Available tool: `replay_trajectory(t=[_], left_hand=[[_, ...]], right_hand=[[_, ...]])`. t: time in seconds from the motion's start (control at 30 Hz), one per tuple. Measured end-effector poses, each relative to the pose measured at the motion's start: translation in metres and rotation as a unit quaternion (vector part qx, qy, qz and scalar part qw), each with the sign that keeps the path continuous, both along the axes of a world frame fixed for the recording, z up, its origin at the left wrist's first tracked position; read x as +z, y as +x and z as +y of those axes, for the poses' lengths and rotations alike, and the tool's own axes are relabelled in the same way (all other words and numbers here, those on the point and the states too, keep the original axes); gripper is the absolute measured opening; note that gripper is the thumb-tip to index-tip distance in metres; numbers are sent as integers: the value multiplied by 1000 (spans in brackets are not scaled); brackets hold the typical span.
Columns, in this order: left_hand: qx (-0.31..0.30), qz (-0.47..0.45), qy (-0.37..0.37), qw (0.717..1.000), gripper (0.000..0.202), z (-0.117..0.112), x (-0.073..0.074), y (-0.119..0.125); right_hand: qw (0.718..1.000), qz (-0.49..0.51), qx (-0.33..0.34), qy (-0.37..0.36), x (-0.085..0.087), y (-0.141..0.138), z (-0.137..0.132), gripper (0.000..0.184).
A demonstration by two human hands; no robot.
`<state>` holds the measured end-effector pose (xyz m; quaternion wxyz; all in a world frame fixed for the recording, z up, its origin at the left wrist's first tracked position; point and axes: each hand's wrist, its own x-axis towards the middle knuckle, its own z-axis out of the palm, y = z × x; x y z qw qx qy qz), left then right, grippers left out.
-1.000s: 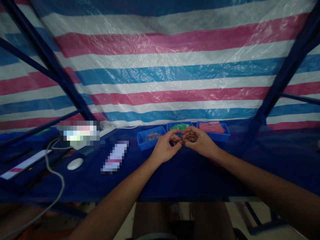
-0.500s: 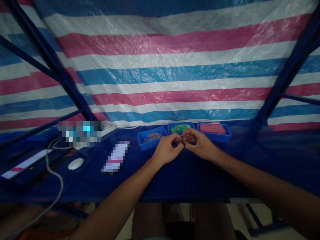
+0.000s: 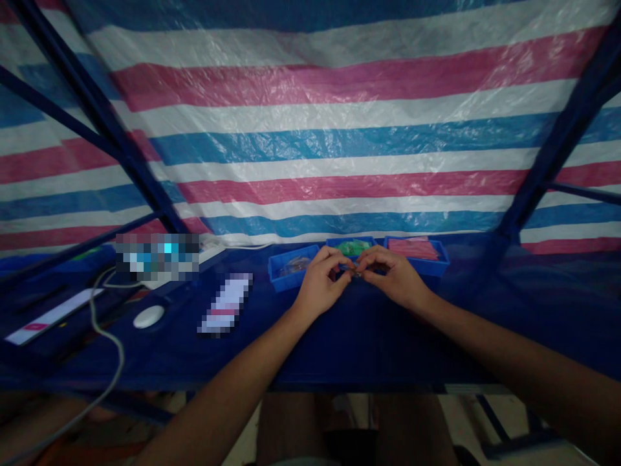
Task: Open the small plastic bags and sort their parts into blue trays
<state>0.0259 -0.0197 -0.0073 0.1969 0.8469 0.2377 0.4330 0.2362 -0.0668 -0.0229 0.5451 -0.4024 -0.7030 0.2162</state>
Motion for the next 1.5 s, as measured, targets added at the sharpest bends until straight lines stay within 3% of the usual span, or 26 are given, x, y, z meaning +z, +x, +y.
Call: replay_trajectory(t=[0.2,0.27,0.47,0.63,0.73,0.9,1.0,1.1,1.2,1.33,1.4,1.5], left_hand=[[-66,-29,-189,979,25,9,-12,1],[-76,-28,-208,975,27,9,-12,1],[-28,-20,-34,999,21,2,4,-3],[100,-9,98,990,16,6,20,-17],[170,13,124,978,32,17,24,-32],[241,159,141,947,24,35,18,-51],[253,226,107,935,28,37,13,-54],[254,210,105,938,27,33,15,-50],[225,141,135,955,24,22,19,-42],[52,118,129,983,25,6,17,-25],[-13,140,108,984,32,0,11,-16],[-37,117,43,991,46,-1,1,-4]], right_hand=[[999,-14,-30,-3,-3,5,3,6],[1000,-12,-20,-21,-5,6,3,6],[998,-62,-8,-5,0,2,-1,14],[984,-165,-48,40,10,10,-4,17],[965,-254,-51,46,9,20,-4,18],[945,-325,-33,21,-5,25,-1,31],[938,-345,-28,12,-11,24,1,31],[939,-341,-38,10,-10,22,1,34],[957,-288,-35,-4,-5,19,0,30],[994,-59,-8,-92,-1,14,2,16],[989,61,12,-131,0,13,3,22],[979,136,38,-150,1,11,5,33]])
